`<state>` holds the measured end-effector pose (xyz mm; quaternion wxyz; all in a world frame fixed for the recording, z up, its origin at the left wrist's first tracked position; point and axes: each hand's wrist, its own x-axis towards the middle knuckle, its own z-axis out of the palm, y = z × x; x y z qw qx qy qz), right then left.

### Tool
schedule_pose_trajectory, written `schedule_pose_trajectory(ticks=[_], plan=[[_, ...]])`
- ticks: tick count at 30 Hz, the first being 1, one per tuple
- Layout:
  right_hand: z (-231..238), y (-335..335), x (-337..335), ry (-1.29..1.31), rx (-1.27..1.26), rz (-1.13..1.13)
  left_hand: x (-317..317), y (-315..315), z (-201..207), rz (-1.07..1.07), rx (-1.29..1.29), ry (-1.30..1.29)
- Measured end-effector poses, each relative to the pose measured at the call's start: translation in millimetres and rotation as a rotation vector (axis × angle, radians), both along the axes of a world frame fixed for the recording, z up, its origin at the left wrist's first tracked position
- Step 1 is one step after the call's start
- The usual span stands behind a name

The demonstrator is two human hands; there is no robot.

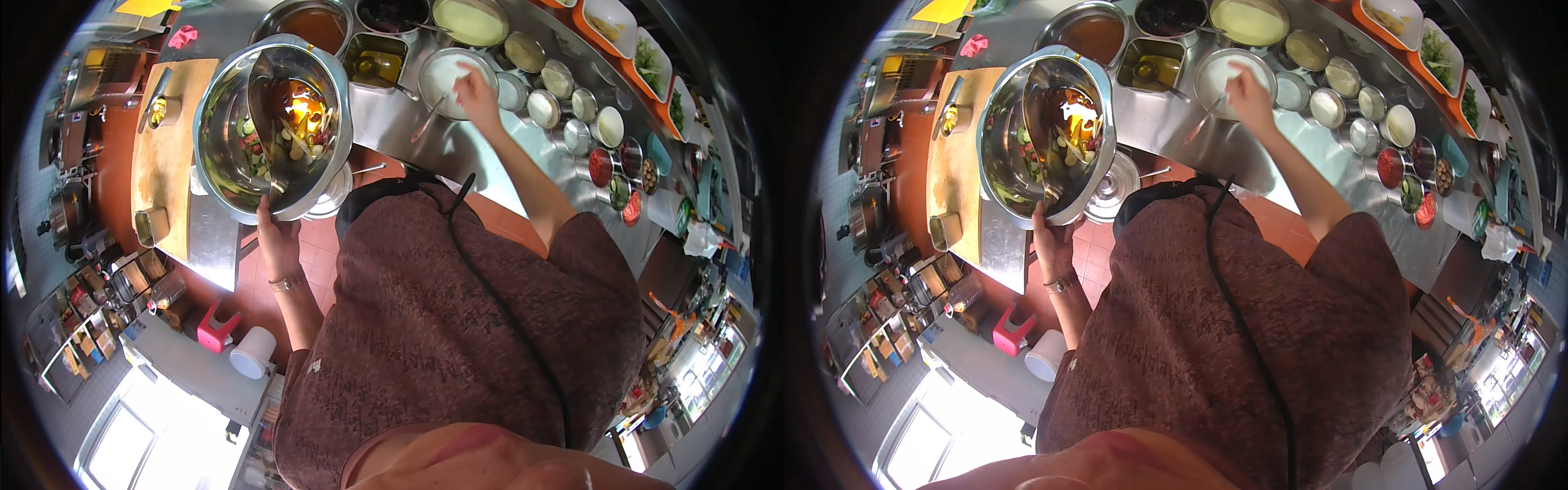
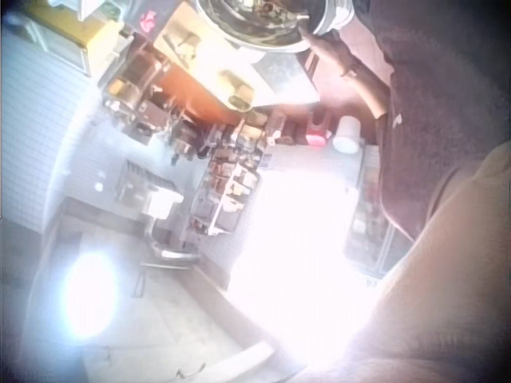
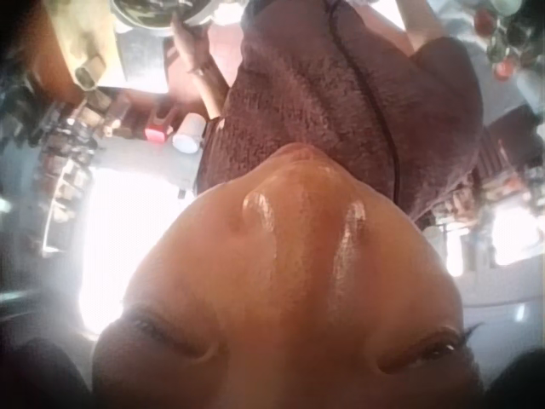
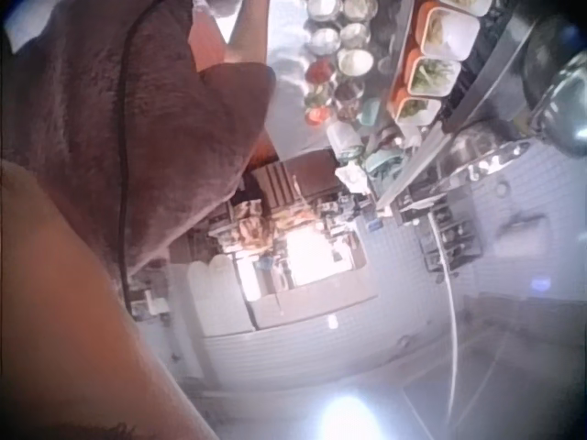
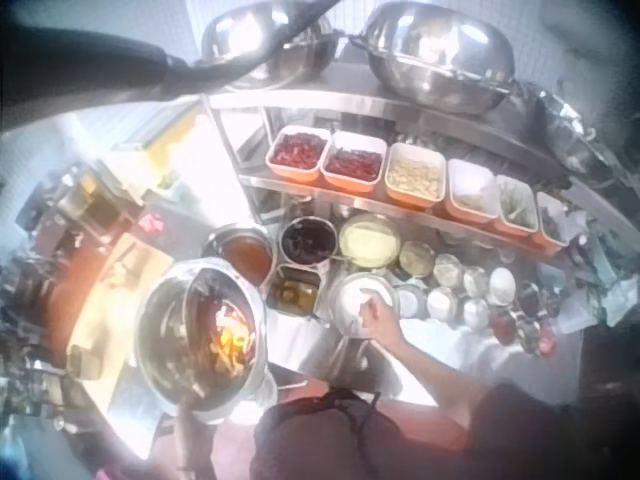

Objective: The person assembles a salad in a divided metal bowl by adding sliced vegetables, sauces, and seasonings from multiple containers. They use a ladle and spoon to transfer ingredients and then add a white creamy dressing from a squeeze bottle.

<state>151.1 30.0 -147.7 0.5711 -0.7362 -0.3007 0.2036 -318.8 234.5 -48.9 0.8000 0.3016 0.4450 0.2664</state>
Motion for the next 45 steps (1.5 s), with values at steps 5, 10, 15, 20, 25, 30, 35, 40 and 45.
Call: schedule_pose_trajectory(ticks=[5,10,15,20,25,30,35,40,45], plan=[[18.2,-28.8,-101.2,-0.502,-0.203,0.263,-3.9,-27.3,13.1,0.114,0.006,0.15],[7.3,-7.1,-108.2,-0.835,-0.384,0.17,-30.0,-41.6,16.1,0.093,0.007,0.168],[34.3,-29.7,-79.3,-0.894,-0.304,0.046,-62.5,-48.6,-5.2,0.036,0.025,0.125],[60.6,-64.7,-75.6,-1.059,-0.311,0.151,-62.6,-63.4,-5.4,0.048,0.004,0.115],[66.0,-89.2,-61.1,-1.142,-0.405,0.137,-51.7,-78.4,-3.8,0.059,0.019,0.096],[32.2,-93.5,-44.4,-0.826,-0.327,0.082,-28.3,-97.1,-2.5,0.091,0.027,0.115],[24.5,-91.5,-9.8,-0.106,-0.259,-0.036,4.0,-122.5,4.5,0.135,0.055,0.138],[-1.8,-104.3,30.9,0.37,0.056,-0.08,49.2,-148.4,12.8,0.152,0.045,0.136],[2.8,-118.6,47.6,0.498,0.123,-0.096,78.1,-174.4,20.3,0.221,-0.006,0.194]])
